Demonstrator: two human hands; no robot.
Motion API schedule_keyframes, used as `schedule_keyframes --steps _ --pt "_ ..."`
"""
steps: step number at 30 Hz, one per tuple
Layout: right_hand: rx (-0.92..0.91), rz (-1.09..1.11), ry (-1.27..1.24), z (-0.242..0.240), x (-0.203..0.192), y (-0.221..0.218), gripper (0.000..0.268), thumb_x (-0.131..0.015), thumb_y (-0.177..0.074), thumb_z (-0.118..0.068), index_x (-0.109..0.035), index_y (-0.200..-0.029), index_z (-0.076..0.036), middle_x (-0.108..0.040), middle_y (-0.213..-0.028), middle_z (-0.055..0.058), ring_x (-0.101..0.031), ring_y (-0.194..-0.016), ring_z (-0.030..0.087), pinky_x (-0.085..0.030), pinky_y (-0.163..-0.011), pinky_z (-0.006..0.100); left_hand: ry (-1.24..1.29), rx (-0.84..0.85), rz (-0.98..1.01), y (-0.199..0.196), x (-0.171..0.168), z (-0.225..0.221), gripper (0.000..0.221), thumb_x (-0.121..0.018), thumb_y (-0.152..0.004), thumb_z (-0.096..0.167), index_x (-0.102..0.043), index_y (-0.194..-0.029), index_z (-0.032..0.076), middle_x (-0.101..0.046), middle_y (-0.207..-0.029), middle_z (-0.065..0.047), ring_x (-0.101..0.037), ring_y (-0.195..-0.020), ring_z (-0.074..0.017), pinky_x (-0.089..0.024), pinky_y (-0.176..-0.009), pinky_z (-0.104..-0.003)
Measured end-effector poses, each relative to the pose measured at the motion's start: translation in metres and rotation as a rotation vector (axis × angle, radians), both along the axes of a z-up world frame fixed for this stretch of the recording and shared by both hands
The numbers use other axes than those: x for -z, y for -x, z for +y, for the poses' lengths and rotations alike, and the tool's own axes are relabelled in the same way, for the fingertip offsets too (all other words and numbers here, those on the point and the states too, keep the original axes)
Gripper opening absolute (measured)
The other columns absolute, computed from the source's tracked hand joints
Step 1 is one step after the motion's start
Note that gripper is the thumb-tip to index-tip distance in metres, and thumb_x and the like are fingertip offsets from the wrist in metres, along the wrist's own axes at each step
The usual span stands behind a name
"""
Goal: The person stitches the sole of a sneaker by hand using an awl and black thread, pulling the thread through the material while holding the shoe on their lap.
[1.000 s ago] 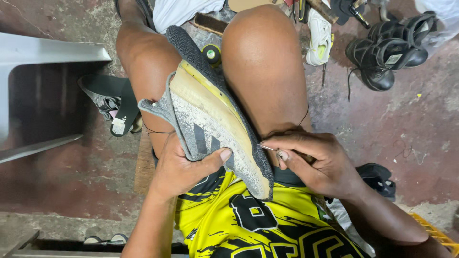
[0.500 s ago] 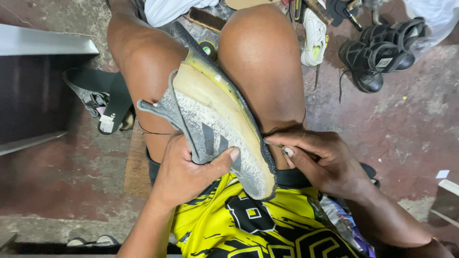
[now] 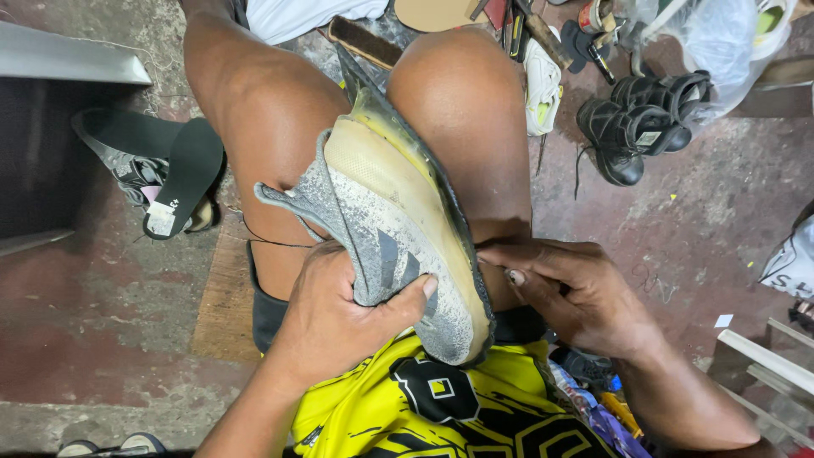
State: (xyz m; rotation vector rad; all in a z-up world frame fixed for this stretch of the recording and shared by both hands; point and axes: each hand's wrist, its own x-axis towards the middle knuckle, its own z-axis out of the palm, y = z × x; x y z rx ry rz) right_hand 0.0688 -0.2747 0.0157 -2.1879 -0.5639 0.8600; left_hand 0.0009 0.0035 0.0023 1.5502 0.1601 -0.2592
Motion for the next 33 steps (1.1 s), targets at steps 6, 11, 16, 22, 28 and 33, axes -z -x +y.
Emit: schedule_keyframes --steps 6,11,16,22,28,33 --pt "-0.088 -0.033 0.022 0.011 -0.014 -0.015 0.037 -0.062 -0.086 0.001 -0.072 -0.12 -0.01 -0.08 -0.107 0.011 -0.08 -0.085 0.021 -0.061 -0.074 0.033 -0.034 -0.013 -0.071 0.001 0.001 -0.002 0.014 -0.076 -0.086 0.018 -0.072 -0.088 0.005 -0.076 -0.082 -0.009 -0.077 -0.074 -0.023 -0.059 -0.072 -0.034" --pt "-0.258 -0.127 0.063 0.026 -0.029 -0.033 0.049 -0.061 -0.075 0.004 -0.073 -0.119 -0.013 -0.078 -0.101 0.012 -0.076 -0.073 0.026 -0.059 -0.062 0.036 -0.1 0.001 -0.053 0.001 0.002 -0.007 0.015 -0.075 -0.084 0.019 -0.071 -0.086 0.005 -0.074 -0.079 -0.011 -0.076 -0.074 -0.0281 -0.058 -0.071 -0.037" --pt "-0.351 -0.174 0.056 0.034 -0.027 -0.045 0.041 -0.066 -0.077 0.001 -0.075 -0.114 -0.015 -0.077 -0.088 0.007 -0.073 -0.062 0.024 -0.058 -0.058 0.037 -0.132 -0.009 -0.077 0.001 0.001 -0.008 0.014 -0.073 -0.084 0.02 -0.071 -0.086 0.006 -0.074 -0.081 -0.011 -0.075 -0.077 -0.0304 -0.057 -0.074 -0.038" --pt "-0.349 -0.075 -0.054 0.03 -0.006 -0.056 0.034 -0.068 -0.077 0.003 -0.077 -0.106 -0.012 -0.08 -0.09 0.005 -0.078 -0.071 0.019 -0.062 -0.065 0.032 -0.16 0.009 -0.054 0.0 0.0 -0.008 0.015 -0.074 -0.084 0.021 -0.072 -0.087 0.006 -0.075 -0.083 -0.012 -0.075 -0.081 -0.0317 -0.057 -0.076 -0.04" --pt "-0.319 0.105 -0.121 0.014 0.01 -0.066 0.028 -0.067 -0.083 0.004 -0.078 -0.105 -0.009 -0.081 -0.09 0.006 -0.081 -0.079 0.015 -0.065 -0.072 0.029 -0.229 0.001 -0.089 0.002 -0.001 -0.009 0.02 -0.077 -0.082 0.023 -0.072 -0.087 0.005 -0.074 -0.084 -0.015 -0.073 -0.082 -0.0355 -0.055 -0.075 -0.043" --pt "-0.348 0.144 -0.15 0.014 0.013 -0.071 0.033 -0.065 -0.081 0.006 -0.08 -0.106 -0.009 -0.082 -0.09 0.007 -0.08 -0.076 0.015 -0.064 -0.071 0.029 -0.231 0.029 -0.085 0.002 0.0 -0.003 0.019 -0.077 -0.082 0.024 -0.073 -0.087 0.006 -0.076 -0.084 -0.014 -0.074 -0.081 -0.0343 -0.056 -0.074 -0.042"
